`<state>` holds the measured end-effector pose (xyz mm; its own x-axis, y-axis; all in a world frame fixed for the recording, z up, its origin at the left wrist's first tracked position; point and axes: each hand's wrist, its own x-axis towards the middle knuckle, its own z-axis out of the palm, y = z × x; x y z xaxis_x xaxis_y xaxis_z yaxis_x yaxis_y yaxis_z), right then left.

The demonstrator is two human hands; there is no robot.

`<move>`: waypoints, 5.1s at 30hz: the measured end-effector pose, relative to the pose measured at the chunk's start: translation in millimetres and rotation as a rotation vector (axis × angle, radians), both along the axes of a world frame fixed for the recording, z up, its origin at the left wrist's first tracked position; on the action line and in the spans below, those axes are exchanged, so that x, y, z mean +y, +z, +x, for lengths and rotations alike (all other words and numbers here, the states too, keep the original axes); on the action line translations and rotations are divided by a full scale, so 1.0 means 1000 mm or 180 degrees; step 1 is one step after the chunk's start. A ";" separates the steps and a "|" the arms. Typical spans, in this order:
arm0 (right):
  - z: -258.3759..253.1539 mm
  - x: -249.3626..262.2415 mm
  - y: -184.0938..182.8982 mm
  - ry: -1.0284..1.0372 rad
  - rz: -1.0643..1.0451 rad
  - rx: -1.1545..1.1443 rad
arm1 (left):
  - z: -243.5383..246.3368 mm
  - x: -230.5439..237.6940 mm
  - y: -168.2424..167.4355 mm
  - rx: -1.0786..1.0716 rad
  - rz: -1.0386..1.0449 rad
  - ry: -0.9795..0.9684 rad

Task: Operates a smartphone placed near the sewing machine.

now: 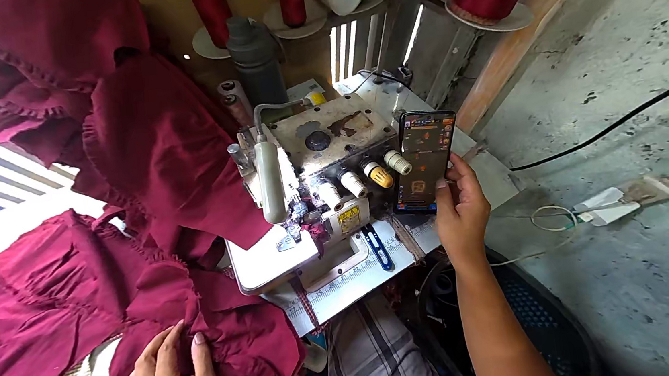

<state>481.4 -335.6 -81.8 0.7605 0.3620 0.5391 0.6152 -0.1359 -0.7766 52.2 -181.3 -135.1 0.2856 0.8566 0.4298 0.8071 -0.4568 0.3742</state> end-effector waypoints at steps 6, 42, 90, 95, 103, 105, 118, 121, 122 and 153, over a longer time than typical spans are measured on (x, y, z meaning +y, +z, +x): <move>0.003 0.004 0.004 -0.0088 0.0021 0.0033 | 0.001 0.000 0.001 0.0007 -0.0016 0.0017; 0.015 0.004 0.011 -0.0378 -0.0393 -0.1203 | 0.004 -0.001 0.003 0.0086 -0.0032 0.0043; 0.019 0.020 0.033 -0.0098 0.0099 0.0196 | 0.004 0.000 0.001 0.0060 0.0021 0.0079; 0.024 0.027 0.038 -0.0199 0.0111 0.0205 | 0.004 0.000 0.000 0.0069 -0.0012 0.0087; 0.027 0.023 0.037 -0.0103 0.0160 0.0208 | 0.004 0.000 0.001 0.0069 0.0012 0.0103; 0.026 0.020 0.035 -0.0032 0.0160 0.0193 | 0.004 0.000 0.001 0.0070 0.0012 0.0090; 0.025 0.009 0.030 0.0424 0.0278 0.0430 | 0.004 0.000 0.000 0.0072 0.0002 0.0081; 0.026 0.011 0.030 0.0366 0.0243 0.0425 | 0.004 0.000 0.000 0.0073 0.0008 0.0087; 0.026 0.012 0.030 0.0352 0.0235 0.0418 | 0.004 -0.001 0.000 0.0068 0.0003 0.0092; 0.012 0.007 0.012 0.0166 0.0409 0.0582 | -0.016 0.051 0.011 0.0368 -0.0240 0.0436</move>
<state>493.4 -328.9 -70.0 0.8319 0.3406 0.4381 0.4661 -0.0004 -0.8847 36.0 -130.0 -123.8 0.2079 0.9194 0.3339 0.8994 -0.3139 0.3044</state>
